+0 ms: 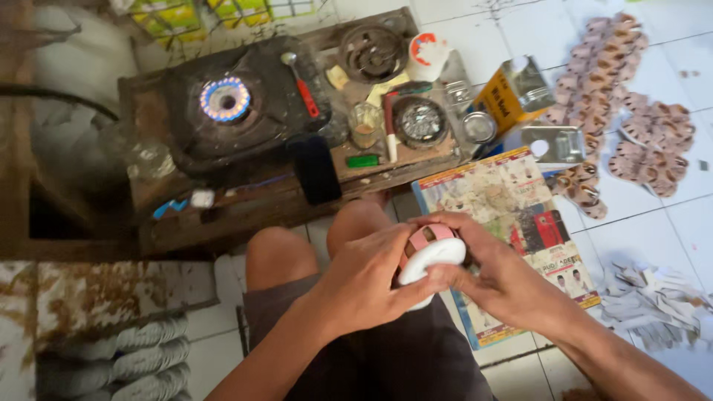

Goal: The person sits on the floor and repeatedly trims the edges of pink sandals with a knife, then heats the sole on a gas burner and presses it with a white insole. The person handles multiple sandals one at a time, placing finished ones on a nearby shelf.

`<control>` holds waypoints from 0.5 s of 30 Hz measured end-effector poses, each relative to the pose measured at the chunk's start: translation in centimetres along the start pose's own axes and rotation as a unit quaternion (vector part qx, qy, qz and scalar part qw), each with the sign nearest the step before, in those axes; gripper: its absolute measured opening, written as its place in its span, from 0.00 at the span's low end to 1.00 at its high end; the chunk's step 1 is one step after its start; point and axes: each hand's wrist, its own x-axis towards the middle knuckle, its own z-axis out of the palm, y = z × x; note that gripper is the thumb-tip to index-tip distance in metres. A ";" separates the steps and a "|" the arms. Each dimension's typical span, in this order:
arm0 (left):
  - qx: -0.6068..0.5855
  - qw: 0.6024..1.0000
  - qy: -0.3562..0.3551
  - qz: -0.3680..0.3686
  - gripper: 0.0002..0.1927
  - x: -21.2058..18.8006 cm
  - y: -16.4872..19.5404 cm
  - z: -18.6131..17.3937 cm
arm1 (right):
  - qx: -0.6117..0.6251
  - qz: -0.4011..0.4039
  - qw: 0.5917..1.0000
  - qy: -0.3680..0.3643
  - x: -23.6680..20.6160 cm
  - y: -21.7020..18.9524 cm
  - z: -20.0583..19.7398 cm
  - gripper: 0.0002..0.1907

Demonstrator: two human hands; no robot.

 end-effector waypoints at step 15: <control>-0.567 0.809 0.074 -0.136 0.41 -4.5 1.6 2.7 | 0.489 0.065 0.869 -0.041 -6.6 10.6 5.2 0.50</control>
